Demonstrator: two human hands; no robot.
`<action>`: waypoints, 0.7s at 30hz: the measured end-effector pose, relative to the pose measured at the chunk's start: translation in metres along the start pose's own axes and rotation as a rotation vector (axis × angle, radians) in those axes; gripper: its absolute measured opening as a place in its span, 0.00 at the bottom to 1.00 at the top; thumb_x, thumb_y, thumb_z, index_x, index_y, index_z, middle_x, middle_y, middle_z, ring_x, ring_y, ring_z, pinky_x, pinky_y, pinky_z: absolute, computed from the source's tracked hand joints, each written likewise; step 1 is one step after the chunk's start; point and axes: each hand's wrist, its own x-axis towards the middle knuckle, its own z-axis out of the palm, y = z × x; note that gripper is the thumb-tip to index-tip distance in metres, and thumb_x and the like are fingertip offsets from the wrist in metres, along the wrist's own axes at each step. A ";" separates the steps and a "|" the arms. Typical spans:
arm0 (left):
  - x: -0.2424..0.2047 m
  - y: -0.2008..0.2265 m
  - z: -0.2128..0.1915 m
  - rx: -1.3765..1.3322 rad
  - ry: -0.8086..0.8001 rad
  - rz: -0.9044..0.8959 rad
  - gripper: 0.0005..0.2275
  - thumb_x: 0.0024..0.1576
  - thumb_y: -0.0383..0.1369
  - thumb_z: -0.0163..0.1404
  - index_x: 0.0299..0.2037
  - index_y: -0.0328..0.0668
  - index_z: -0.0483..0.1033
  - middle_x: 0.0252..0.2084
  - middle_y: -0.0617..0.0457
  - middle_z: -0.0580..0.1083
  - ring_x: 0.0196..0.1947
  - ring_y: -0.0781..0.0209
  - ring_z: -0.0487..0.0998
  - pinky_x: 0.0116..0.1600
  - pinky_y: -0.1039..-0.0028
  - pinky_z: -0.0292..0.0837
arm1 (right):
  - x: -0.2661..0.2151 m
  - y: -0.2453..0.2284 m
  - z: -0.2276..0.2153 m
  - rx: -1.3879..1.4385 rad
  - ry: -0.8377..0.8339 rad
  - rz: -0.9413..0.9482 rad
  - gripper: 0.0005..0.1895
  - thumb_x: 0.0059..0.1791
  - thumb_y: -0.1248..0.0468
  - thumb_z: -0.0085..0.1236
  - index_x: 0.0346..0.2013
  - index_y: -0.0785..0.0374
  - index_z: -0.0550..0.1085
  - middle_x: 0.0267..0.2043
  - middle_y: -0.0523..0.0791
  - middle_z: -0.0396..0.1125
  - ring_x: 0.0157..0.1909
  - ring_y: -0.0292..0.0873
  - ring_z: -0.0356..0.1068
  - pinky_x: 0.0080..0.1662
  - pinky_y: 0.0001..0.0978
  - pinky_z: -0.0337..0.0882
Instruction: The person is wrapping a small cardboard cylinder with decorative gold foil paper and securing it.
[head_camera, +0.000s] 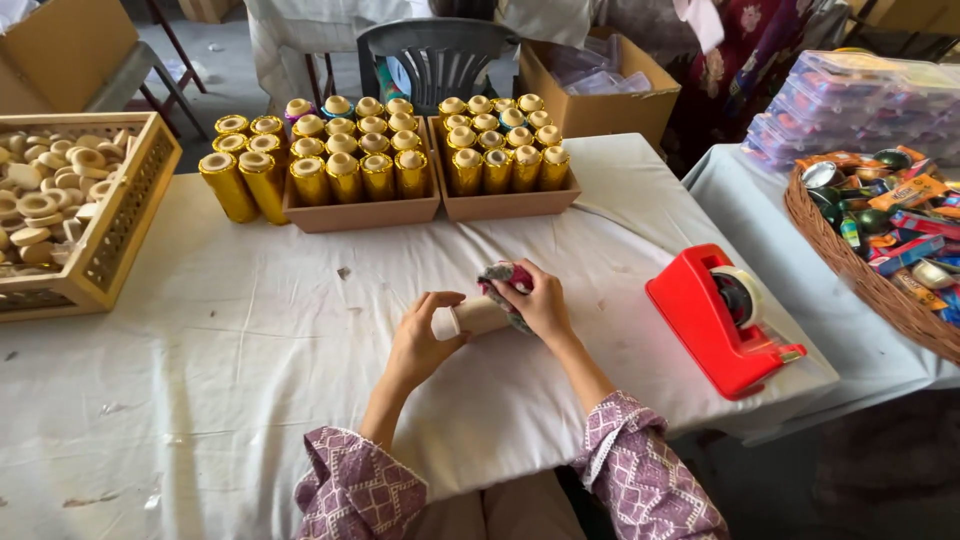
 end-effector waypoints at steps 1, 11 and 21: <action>0.000 0.005 -0.002 0.001 0.003 0.001 0.24 0.45 0.31 0.66 0.53 0.45 0.76 0.51 0.50 0.76 0.54 0.49 0.77 0.58 0.63 0.71 | 0.000 -0.002 0.000 0.000 -0.001 -0.003 0.17 0.46 0.56 0.67 0.44 0.63 0.78 0.33 0.48 0.77 0.34 0.42 0.77 0.39 0.34 0.74; -0.005 -0.010 0.005 0.374 -0.065 -0.076 0.20 0.52 0.47 0.62 0.52 0.49 0.79 0.52 0.51 0.77 0.55 0.51 0.74 0.63 0.56 0.58 | -0.008 -0.014 -0.004 -0.151 0.144 -0.079 0.16 0.46 0.55 0.68 0.42 0.63 0.79 0.33 0.47 0.75 0.34 0.45 0.75 0.39 0.37 0.72; 0.000 -0.024 0.025 0.028 0.048 0.004 0.23 0.47 0.28 0.65 0.51 0.37 0.70 0.50 0.43 0.77 0.50 0.44 0.80 0.51 0.62 0.76 | -0.009 -0.033 0.009 -0.380 0.032 -0.389 0.20 0.41 0.54 0.67 0.43 0.61 0.78 0.42 0.49 0.75 0.45 0.52 0.74 0.50 0.45 0.73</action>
